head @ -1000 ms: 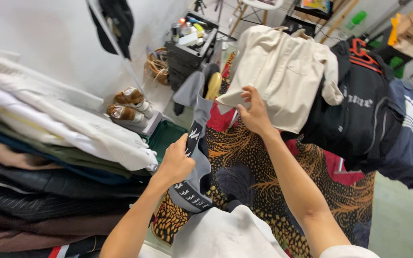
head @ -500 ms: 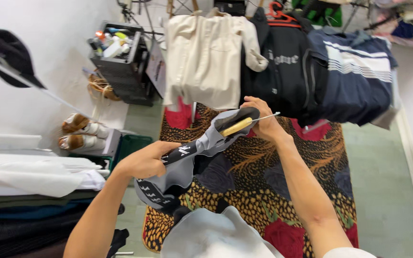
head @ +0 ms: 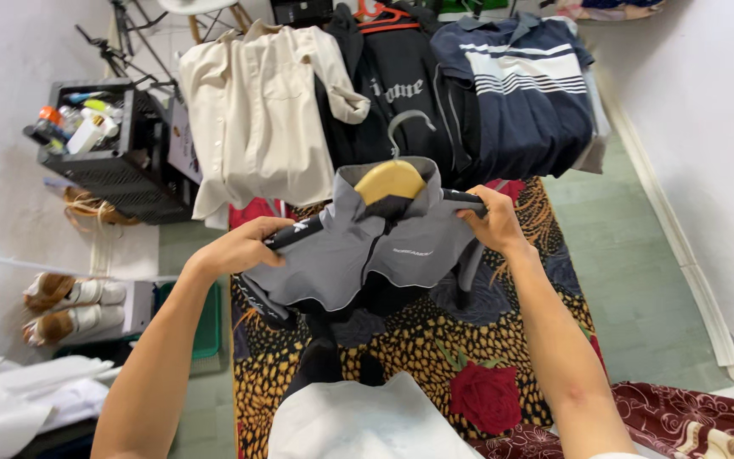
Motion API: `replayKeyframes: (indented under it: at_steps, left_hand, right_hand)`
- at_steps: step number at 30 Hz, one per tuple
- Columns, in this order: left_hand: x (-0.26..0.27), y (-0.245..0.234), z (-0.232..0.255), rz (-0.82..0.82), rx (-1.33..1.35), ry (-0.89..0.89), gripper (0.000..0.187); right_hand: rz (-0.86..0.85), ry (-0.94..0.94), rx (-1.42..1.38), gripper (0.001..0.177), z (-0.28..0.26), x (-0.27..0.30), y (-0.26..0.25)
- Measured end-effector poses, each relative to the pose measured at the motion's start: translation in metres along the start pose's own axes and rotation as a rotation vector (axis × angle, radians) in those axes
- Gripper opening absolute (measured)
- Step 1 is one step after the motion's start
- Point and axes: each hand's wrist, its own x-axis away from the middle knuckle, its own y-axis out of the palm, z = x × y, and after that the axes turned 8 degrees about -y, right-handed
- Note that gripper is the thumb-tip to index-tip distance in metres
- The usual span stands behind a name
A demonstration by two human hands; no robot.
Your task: The person takes several garments on hangers from a rack and lays them out on a table for display, including a grey shirt, a black shirt, a white shirt, a black hoodie, a striped polo, a white button-down shirt, a grey track jacket, a white textured shirt, a blue-and-white jacket, a brown shirt, and a black leather jacket. They also lay out a pair of white trousers on a hanger.
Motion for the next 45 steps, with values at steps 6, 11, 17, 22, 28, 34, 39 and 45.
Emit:
replayKeyframes:
  at_steps: [6, 11, 17, 22, 28, 34, 39, 45]
  left_hand:
    - [-0.083, -0.025, 0.006, 0.264, -0.308, 0.118, 0.046]
    - [-0.166, -0.057, -0.001, 0.624, -0.277, 0.344, 0.027]
    - [-0.243, -0.098, 0.012, 0.643, -0.210, 0.423, 0.019]
    - [-0.264, -0.128, 0.054, 0.617, -0.189, 0.365, 0.018]
    - [-0.297, -0.183, 0.092, 0.747, -0.243, 0.497, 0.019]
    - [-0.377, -0.251, 0.110, 0.834, -0.261, 0.449, 0.024]
    - [-0.461, -0.295, 0.103, 0.859, -0.280, 0.279, 0.026]
    - [-0.560, -0.345, 0.065, 0.889, -0.358, 0.058, 0.034]
  right_hand:
    - [0.133, -0.005, 0.148, 0.023, 0.017, -0.037, -0.037]
    - [0.071, 0.182, 0.191, 0.030, 0.051, -0.091, -0.060]
    - [-0.294, 0.468, 0.102, 0.033, 0.134, -0.123, -0.091]
    - [-0.086, 0.489, 0.200, 0.040, 0.192, -0.122, -0.093]
    - [0.188, 0.119, 0.442, 0.056, 0.191, -0.216, -0.106]
    - [0.166, 0.165, 0.477, 0.047, 0.221, -0.347, -0.115]
    - [0.055, 0.165, 0.513, 0.050, 0.331, -0.438, -0.093]
    - [-0.093, 0.202, 0.540, 0.057, 0.472, -0.509, -0.022]
